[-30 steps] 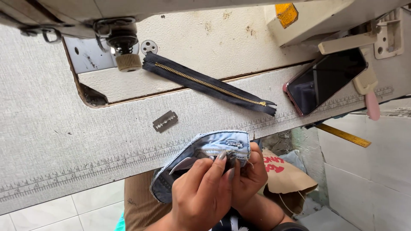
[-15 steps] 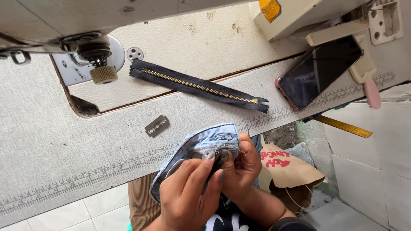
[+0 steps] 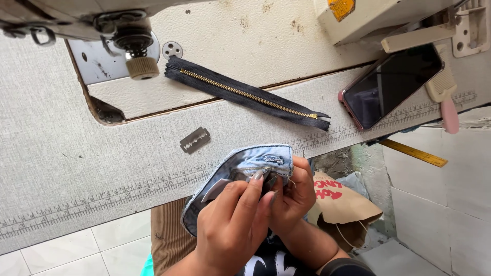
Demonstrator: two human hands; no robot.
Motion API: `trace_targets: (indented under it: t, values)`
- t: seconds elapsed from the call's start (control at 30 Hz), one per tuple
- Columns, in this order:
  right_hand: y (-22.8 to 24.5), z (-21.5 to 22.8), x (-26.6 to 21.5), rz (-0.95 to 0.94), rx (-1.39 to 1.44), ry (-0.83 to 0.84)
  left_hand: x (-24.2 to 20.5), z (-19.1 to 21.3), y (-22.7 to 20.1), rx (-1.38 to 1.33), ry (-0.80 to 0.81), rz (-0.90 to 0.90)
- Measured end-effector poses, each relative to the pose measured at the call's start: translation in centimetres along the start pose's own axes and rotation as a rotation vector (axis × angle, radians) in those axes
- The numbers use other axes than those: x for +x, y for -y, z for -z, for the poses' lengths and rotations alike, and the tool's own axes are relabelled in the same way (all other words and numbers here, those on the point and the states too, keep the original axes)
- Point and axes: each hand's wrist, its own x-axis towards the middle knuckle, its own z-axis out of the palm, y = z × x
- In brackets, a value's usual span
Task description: Unpicking seams and removing threads from a denim garment piece using hands and a razor blade at a sewing workstation.
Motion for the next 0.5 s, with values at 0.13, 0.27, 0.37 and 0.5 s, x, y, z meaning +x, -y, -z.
trace_targets:
  t: [0.13,0.27,0.37,0.5]
  values:
    - [-0.4,0.1,-0.2,0.023,-0.015,0.007,-0.1,-0.2,0.1,-0.069,-0.020,0.004]
    - [-0.6,0.0,-0.5,-0.013,0.015,0.004,-0.1,0.0,0.0,-0.033,-0.011,0.016]
    - [-0.9,0.1,-0.7,0.019,-0.009,0.000,-0.1,0.2,-0.1,-0.005,0.014,0.036]
    - [-1.9,0.2,-1.4,0.111,-0.030,-0.023,-0.3,-0.1,-0.2,-0.002,0.032,0.079]
